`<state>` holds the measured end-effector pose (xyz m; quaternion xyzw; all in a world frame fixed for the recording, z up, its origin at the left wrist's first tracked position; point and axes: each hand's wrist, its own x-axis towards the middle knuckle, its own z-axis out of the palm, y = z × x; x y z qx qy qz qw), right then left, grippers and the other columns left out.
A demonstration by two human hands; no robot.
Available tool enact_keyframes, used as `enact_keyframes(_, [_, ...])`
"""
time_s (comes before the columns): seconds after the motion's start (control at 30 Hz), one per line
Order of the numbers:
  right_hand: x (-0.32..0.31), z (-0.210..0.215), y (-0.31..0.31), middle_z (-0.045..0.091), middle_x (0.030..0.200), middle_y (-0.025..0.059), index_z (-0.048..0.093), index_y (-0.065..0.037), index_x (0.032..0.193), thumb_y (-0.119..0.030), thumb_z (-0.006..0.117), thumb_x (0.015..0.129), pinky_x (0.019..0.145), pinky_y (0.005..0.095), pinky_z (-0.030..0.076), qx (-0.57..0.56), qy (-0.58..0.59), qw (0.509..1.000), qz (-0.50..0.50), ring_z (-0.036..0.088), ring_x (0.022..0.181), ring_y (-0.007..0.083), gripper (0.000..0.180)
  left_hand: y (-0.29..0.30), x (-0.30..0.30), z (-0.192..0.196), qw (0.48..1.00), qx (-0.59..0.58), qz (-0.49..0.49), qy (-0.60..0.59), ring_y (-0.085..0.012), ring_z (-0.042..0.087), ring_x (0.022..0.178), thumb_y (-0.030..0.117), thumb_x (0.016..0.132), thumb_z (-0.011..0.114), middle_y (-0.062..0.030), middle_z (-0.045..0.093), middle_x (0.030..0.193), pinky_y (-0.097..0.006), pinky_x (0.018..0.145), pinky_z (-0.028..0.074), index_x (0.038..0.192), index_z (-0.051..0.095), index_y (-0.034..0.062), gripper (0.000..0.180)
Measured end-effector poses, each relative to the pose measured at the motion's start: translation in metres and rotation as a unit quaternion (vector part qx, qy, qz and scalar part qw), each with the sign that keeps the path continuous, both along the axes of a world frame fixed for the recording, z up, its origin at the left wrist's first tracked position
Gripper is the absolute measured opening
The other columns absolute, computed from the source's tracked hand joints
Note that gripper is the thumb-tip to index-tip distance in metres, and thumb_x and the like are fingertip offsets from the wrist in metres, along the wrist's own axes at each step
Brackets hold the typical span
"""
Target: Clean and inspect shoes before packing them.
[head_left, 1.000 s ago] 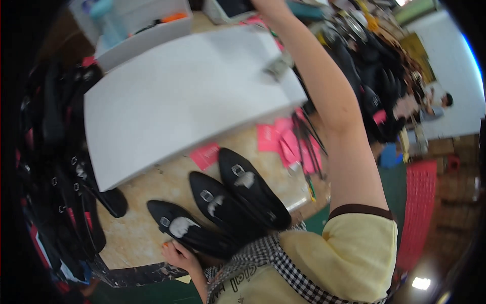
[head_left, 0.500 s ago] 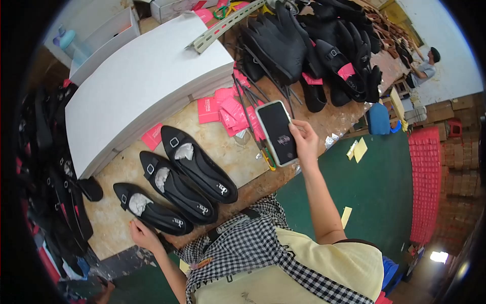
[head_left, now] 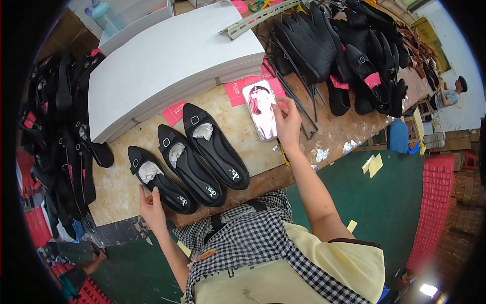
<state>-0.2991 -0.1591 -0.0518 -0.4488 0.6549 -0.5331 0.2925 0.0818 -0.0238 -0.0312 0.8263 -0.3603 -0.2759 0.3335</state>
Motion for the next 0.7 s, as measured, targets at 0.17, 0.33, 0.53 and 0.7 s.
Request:
enact_keyframes(0.17, [-0.019,-0.011,-0.002,0.064,0.104,0.0149,0.06,-0.001,0.113,-0.014,0.063,0.091,0.077,0.0323,0.048,-0.025,0.216,0.976,0.01,0.061,0.089,0.0222,0.026,0.003,0.023,-0.023,0.997,-0.052,-0.032,0.037,-0.0063,0.045,0.06,0.013,0.091,0.058,-0.0018,0.054,0.072,-0.022,0.056,0.039,0.139,0.045,-0.0059,0.054])
enact_keyframes(0.33, [-0.04,0.029,0.034,0.058,0.122,0.0128,0.06,-0.004,0.123,-0.019,0.064,0.091,0.088,0.0337,0.046,0.072,0.178,0.98,0.06,0.055,0.109,0.0245,0.036,0.025,0.031,-0.027,0.88,-0.211,0.177,0.386,-0.0194,0.065,0.079,0.035,0.093,0.048,-0.0101,0.063,0.101,-0.033,0.074,0.058,0.129,0.052,-0.0001,0.051])
enact_keyframes(0.53, [-0.03,-0.004,0.04,0.033,0.147,0.0234,0.035,-0.004,0.146,-0.044,0.063,0.089,0.114,0.0579,0.015,0.045,0.422,0.904,0.048,0.02,0.14,0.0461,0.075,0.008,-0.008,0.015,0.72,-0.196,0.009,0.666,-0.0245,0.059,0.089,0.053,0.094,0.048,-0.0139,0.061,0.112,-0.04,0.07,0.056,0.127,0.054,0.002,0.061])
enact_keyframes(0.7, [-0.032,-0.015,0.033,0.02,0.155,0.0264,0.026,-0.003,0.15,-0.053,0.056,0.09,0.114,0.062,0.006,0.115,0.411,0.902,0.056,0.008,0.145,0.0469,0.084,0.011,-0.007,0.012,0.679,-0.227,0.021,0.698,-0.0277,0.056,0.08,0.053,0.095,0.044,-0.0152,0.064,0.109,-0.039,0.062,0.049,0.12,0.057,0.0022,0.058])
